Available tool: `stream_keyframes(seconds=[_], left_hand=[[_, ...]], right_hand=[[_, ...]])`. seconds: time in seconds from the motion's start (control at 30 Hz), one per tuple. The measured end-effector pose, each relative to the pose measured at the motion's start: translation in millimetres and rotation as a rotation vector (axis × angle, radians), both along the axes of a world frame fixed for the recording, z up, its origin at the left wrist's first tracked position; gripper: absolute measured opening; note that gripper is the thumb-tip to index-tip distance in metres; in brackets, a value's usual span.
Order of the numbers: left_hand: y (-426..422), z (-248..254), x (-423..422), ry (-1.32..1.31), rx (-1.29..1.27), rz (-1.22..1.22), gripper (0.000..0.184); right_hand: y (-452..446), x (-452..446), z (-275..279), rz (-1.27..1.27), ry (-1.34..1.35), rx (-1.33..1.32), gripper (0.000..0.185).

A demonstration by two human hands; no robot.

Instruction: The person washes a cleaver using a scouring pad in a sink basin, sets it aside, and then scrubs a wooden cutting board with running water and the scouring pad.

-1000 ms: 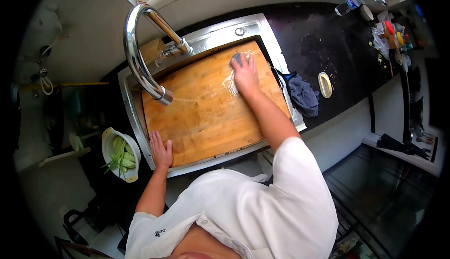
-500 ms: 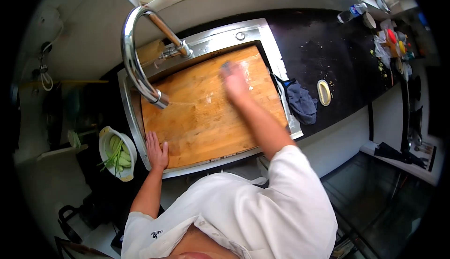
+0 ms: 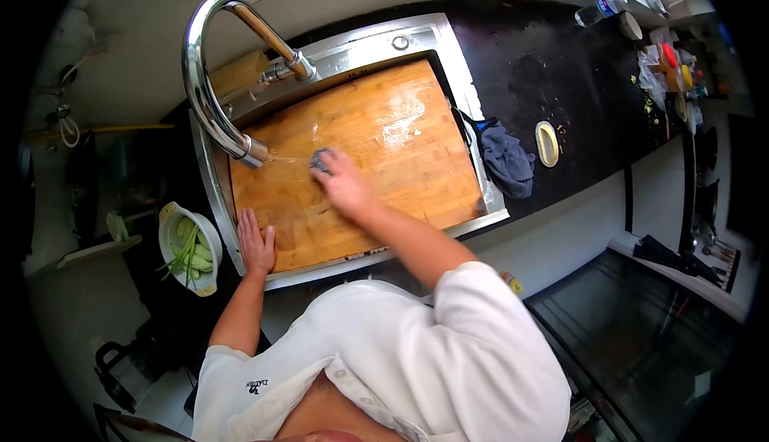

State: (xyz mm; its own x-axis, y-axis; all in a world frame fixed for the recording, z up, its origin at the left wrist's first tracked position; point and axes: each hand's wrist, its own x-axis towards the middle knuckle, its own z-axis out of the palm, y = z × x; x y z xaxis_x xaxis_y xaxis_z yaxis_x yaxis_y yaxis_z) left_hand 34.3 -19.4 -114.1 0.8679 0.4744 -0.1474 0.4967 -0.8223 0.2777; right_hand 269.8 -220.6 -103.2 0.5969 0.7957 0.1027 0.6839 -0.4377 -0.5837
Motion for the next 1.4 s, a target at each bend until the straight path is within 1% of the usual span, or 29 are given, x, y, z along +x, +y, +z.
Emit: stream_keyframes(seconds=[0.03,0.13,0.17,0.23,0.3,0.33,0.4,0.43,0.47,0.5,0.53,0.57,0.6,0.67,0.7,0.77,0.8,0.83,0.9,0.93,0.97,1.0,1.03,1.07,1.1,1.13,1.17,1.23,1.4], left_hand=[[1,0,1,-0.011,0.001,-0.002,0.071],[1,-4,1,-0.018,0.005,-0.002,0.071],[2,-3,-1,-0.02,0.007,-0.001,0.071],[2,-1,0,-0.015,-0.001,0.008,0.071],[1,0,-1,-0.013,-0.005,0.017,0.071],[1,-1,-1,-0.017,-0.006,0.022,0.071],[2,-3,-1,-0.039,0.001,0.012,0.071],[2,-4,-1,-0.042,0.007,0.008,0.07],[2,-6,-2,-0.045,0.01,0.008,0.07],[2,-6,-2,-0.049,0.015,0.006,0.07],[2,-3,-1,-0.049,0.001,0.014,0.071],[3,-4,-1,-0.049,0.01,0.013,0.071],[3,-6,-2,-0.047,0.015,0.014,0.071],[1,-7,-3,-0.048,0.016,0.021,0.07],[1,-6,-2,-0.048,0.014,0.023,0.07],[1,-4,-2,-0.048,0.007,0.023,0.07],[1,-3,-2,-0.05,0.006,0.023,0.07],[3,-3,-1,-0.055,0.008,0.023,0.07],[2,-4,-2,-0.06,0.007,0.026,0.07],[3,-4,-2,-0.062,0.007,0.027,0.07],[4,-4,-1,-0.069,0.013,0.025,0.07],[4,-4,0,-0.074,0.016,0.022,0.07],[2,-4,-3,-0.073,0.016,0.018,0.07],[0,-5,-5,-0.063,0.014,0.025,0.071],[0,-6,-5,-0.055,0.015,0.031,0.071],[2,-5,-2,-0.053,0.019,0.035,0.071],[3,-5,-1,-0.061,0.022,0.042,0.071],[3,-7,-2,-0.08,0.015,0.044,0.072],[1,-9,-7,-0.076,0.032,0.039,0.071]], right_hand=[[-21,9,4,-0.026,0.055,-0.032,0.034],[-79,61,14,-0.247,-0.097,-0.3,0.04],[-83,77,5,-0.344,-0.153,-0.365,0.042],[-63,104,8,-0.373,-0.172,-0.404,0.048],[-25,100,-43,-0.4,-0.236,-0.209,0.047],[-5,74,-46,-0.3,-0.19,-0.133,0.042],[38,24,-49,-0.093,-0.072,0.006,0.04],[56,-11,-15,-0.281,0.635,0.244,0.037],[59,-37,-39,-0.09,0.33,0.225,0.036],[51,-45,-5,0.194,-0.141,0.024,0.035],[43,-53,-10,0.18,-0.061,-0.026,0.034],[34,-55,-15,0.164,0.017,-0.076,0.04],[22,-46,-17,0.034,0.177,-0.04,0.038],[-17,-12,5,-0.114,0.217,-0.092,0.039],[-40,9,28,-0.131,0.098,-0.175,0.04],[-75,47,20,-0.323,-0.119,-0.305,0.042],[-89,68,10,-0.348,-0.107,-0.245,0.042],[-88,84,9,-0.373,-0.097,-0.182,0.042],[-56,84,0,-0.45,-0.153,-0.255,0.042],[-41,87,-33,-0.403,-0.313,-0.257,0.034],[-5,69,-17,-0.531,0.236,0.091,0.038],[8,61,-42,-0.203,-0.118,-0.212,0.035],[38,38,-60,-0.25,0.066,0.024,0.032],[60,14,-41,-0.272,0.352,0.22,0.031],[64,-6,1,-0.014,0.211,-0.018,0.035],[68,-25,-20,0.161,-0.179,-0.098,0.04],[63,-41,-8,0.213,-0.134,-0.101,0.041],[33,-53,-5,0.214,-0.01,-0.003,0.038],[-50,-9,27,-0.302,-0.023,-0.082,0.026]])
